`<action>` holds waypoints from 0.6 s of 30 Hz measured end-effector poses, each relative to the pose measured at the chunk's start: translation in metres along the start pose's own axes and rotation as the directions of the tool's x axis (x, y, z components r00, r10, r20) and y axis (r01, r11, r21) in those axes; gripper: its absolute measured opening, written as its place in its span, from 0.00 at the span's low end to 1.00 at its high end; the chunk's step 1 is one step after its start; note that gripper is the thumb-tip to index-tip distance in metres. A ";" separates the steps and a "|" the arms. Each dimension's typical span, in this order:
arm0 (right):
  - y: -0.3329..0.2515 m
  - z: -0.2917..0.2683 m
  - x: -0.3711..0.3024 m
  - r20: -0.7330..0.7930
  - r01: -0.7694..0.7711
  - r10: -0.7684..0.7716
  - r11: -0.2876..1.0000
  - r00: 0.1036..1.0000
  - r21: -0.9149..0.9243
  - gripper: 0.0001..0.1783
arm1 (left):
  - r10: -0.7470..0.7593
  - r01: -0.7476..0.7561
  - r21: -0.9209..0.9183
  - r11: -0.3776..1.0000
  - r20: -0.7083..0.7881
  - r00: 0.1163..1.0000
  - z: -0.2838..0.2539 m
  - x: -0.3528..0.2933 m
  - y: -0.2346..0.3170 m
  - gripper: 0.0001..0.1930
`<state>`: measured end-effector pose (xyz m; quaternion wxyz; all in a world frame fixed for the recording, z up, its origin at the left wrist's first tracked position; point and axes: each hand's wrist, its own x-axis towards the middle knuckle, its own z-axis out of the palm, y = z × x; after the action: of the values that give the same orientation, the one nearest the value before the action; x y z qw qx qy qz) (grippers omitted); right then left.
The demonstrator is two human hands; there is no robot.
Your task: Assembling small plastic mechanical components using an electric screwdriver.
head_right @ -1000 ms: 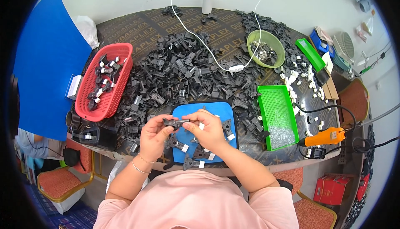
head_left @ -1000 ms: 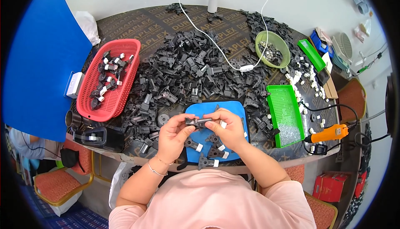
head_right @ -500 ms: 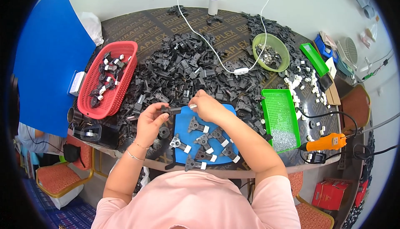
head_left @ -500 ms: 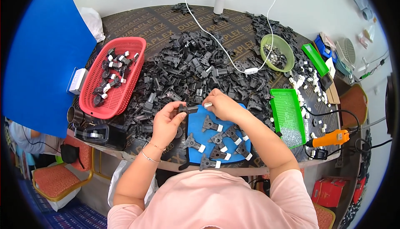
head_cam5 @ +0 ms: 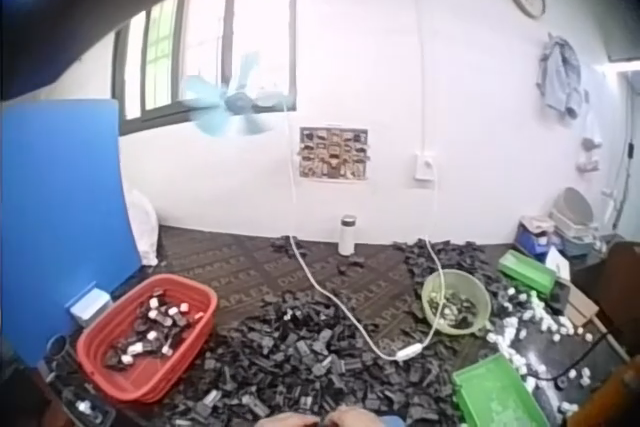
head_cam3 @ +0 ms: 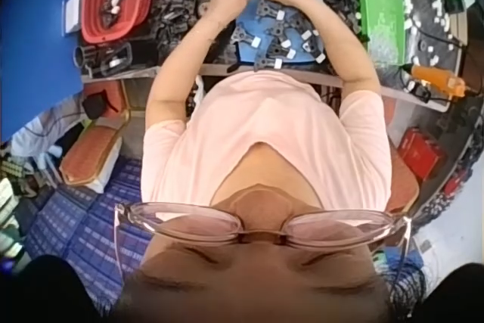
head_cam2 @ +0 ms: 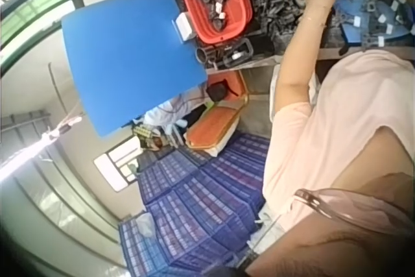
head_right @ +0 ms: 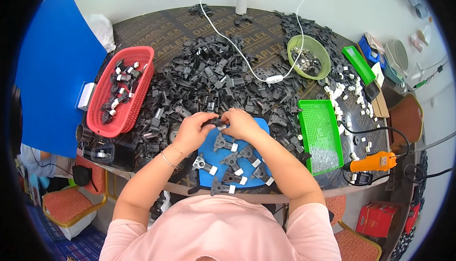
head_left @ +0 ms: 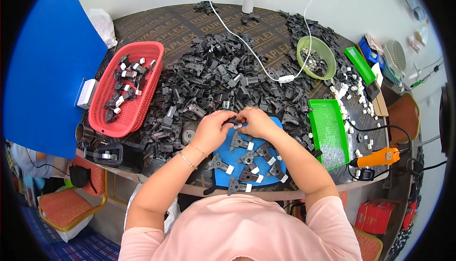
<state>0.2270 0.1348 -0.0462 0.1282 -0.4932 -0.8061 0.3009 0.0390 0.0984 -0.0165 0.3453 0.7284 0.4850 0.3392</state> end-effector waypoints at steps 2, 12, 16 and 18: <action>-0.003 0.001 0.001 0.004 -0.008 0.008 1.000 1.000 -0.017 0.17 | 0.091 -0.092 0.092 0.992 0.017 0.996 0.005 0.003 -0.002 0.15; 0.016 -0.007 0.004 0.006 0.128 -0.128 0.992 0.992 -0.021 0.17 | 0.061 -0.245 0.604 0.759 0.308 0.949 0.030 0.021 0.031 0.09; 0.001 -0.058 -0.032 -0.062 -0.063 0.076 0.980 0.995 0.188 0.16 | 0.094 -0.289 0.614 0.735 0.330 0.939 0.023 0.023 0.023 0.07; 0.004 -0.060 -0.048 -0.111 -0.084 0.097 0.989 0.989 0.122 0.17 | 0.058 -0.248 0.599 0.762 0.318 0.946 0.020 0.027 0.022 0.09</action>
<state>0.2832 0.1159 0.0031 0.1899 -0.5376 -0.7550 0.3240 0.0744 0.1142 -0.0047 0.1169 0.8795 0.4548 0.0772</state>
